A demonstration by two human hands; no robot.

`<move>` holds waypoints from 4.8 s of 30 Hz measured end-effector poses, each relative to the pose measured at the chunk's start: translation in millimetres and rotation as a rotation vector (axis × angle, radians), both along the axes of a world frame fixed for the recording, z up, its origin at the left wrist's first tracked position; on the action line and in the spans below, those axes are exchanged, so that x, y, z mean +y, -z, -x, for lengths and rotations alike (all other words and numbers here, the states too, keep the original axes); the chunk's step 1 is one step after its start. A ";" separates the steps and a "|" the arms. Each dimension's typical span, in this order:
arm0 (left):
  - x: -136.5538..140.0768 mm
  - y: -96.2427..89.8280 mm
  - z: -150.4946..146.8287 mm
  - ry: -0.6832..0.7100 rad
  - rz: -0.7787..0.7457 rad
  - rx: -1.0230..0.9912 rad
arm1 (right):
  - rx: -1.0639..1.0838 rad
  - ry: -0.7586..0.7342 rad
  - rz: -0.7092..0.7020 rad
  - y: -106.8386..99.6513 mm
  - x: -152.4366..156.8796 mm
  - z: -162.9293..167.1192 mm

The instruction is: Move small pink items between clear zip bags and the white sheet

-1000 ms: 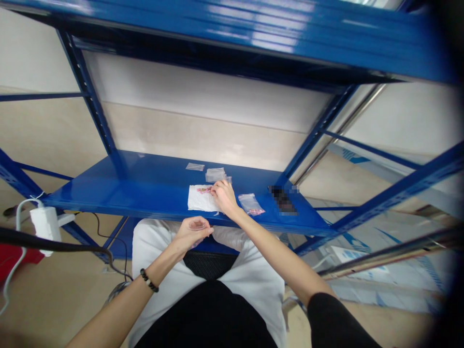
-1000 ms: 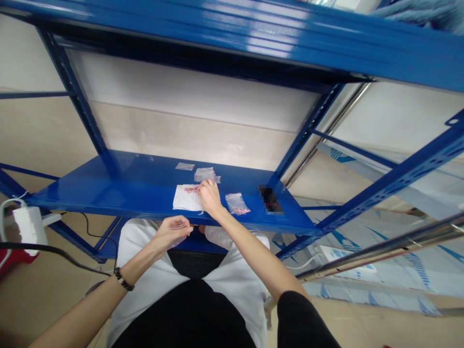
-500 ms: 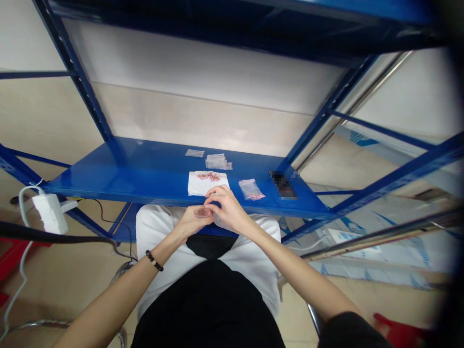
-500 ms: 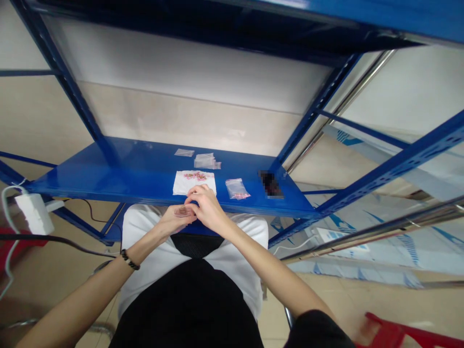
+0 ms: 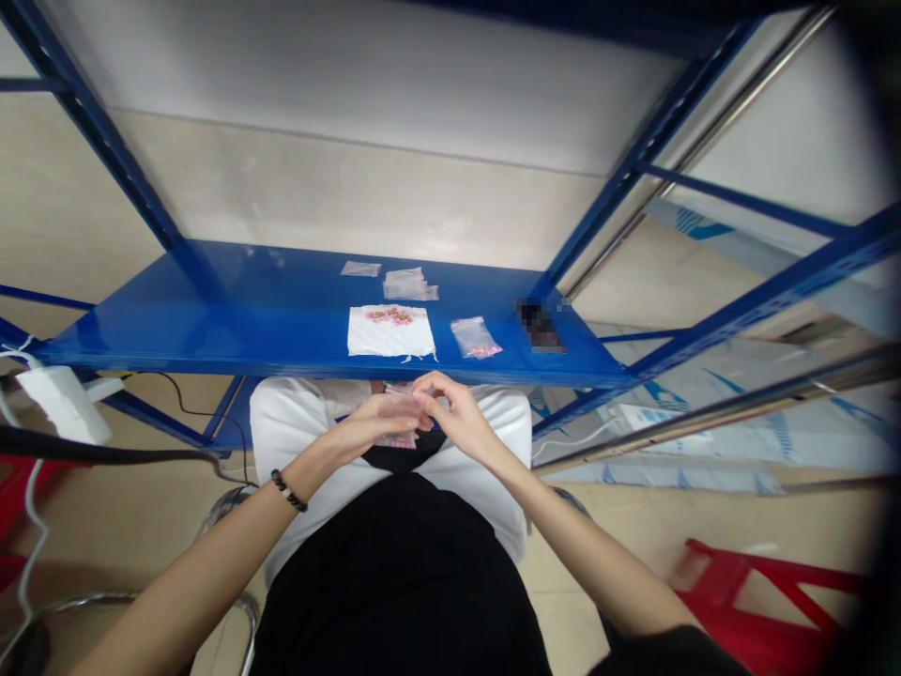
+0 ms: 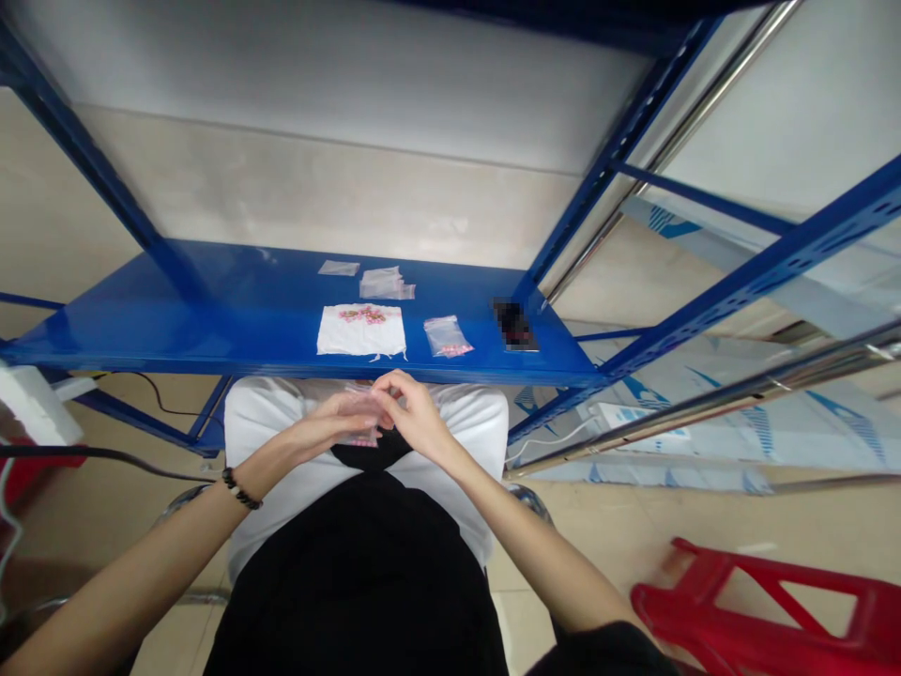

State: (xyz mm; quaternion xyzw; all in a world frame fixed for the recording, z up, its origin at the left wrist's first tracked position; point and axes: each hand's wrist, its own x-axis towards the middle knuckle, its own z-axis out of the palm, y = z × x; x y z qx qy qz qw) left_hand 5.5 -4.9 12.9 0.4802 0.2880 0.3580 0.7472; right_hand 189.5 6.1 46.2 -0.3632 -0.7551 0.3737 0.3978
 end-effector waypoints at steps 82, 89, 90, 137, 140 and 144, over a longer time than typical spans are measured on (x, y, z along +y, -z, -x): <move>8.2 2.4 -4.5 -0.550 -0.319 0.208 | 0.335 0.123 0.355 34.5 8.4 -10.5; 5.6 -5.3 -4.9 -0.539 -0.297 0.180 | 0.347 0.128 0.307 27.9 6.1 -9.9; 5.3 -5.5 -5.1 -0.540 -0.291 0.180 | 0.348 0.131 0.306 27.2 5.9 -9.9; 4.3 -0.4 -5.6 -0.490 -0.548 0.403 | 0.217 -0.043 0.300 29.0 6.6 -2.2; 4.5 -0.2 -6.6 -0.491 -0.578 0.429 | 0.211 -0.014 0.310 34.2 9.1 -2.7; 6.2 -0.8 -5.0 -0.497 -0.606 0.454 | 0.227 0.012 0.360 38.0 13.7 -5.5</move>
